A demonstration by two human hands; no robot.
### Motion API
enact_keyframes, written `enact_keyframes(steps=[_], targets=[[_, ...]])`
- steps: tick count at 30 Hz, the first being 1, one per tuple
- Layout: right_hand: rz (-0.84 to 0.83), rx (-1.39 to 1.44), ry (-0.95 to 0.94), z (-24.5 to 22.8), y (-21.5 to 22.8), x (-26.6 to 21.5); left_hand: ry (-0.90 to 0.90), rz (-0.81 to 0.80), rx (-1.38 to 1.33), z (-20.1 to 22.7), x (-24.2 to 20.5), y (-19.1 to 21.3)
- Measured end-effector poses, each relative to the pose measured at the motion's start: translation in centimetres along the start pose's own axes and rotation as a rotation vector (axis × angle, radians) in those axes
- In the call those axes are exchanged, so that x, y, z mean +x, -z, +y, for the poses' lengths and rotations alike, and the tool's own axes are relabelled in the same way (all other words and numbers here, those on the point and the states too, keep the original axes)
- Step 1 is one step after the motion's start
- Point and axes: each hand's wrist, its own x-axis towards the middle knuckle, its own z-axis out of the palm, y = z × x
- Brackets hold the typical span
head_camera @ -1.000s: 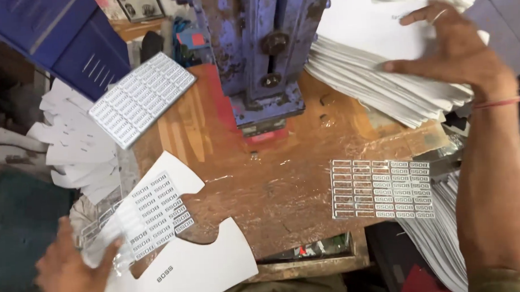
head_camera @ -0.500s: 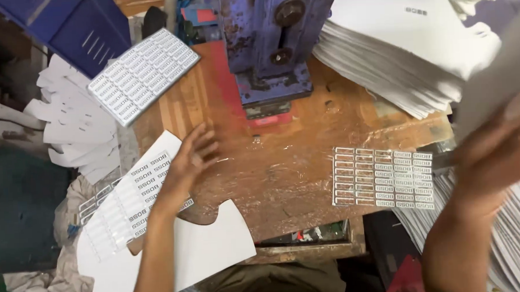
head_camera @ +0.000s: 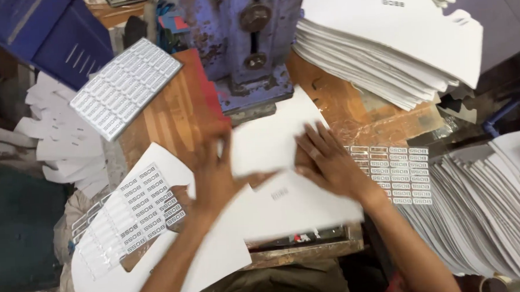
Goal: The person repeatedly places a sheet of small rectangular stickers onto a white, guitar-shaped cardboard cutout. They align the sticker sheet on the cutout, press it down, and then peel the sticker sheet off, leaving the stickers adhered to the surface. This process is repeated multiple times with different sticker sheets.
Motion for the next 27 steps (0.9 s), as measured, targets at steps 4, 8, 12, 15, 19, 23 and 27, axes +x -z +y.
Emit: enact_keyframes(steps=[4,8,12,15,19,23,27], targets=[[0.023,-0.095,0.052,2.7,-2.4,4.8,0.029,0.064,0.073,-2.1,5.4,1.6],[0.177,-0.137,0.044,3.2,-3.2,4.6,0.054,-0.072,-0.111,-3.0,7.1,1.3],[0.121,-0.142,-0.081,3.3,-2.4,4.4,0.02,-0.039,-0.112,-2.5,6.9,0.8],[0.167,-0.139,-0.055,1.5,-0.2,2.9,0.112,-0.082,0.012,-1.6,6.6,0.9],[0.399,0.027,-0.33,1.3,3.0,-7.2,0.027,0.14,0.304,-0.7,3.2,0.7],[0.153,0.199,-1.175,14.5,1.5,-24.0,-0.028,0.006,0.094,-1.6,-0.4,0.5],[0.319,0.177,-1.014,8.3,8.3,-23.3,-0.04,-0.046,0.043,-2.2,-0.8,1.3]])
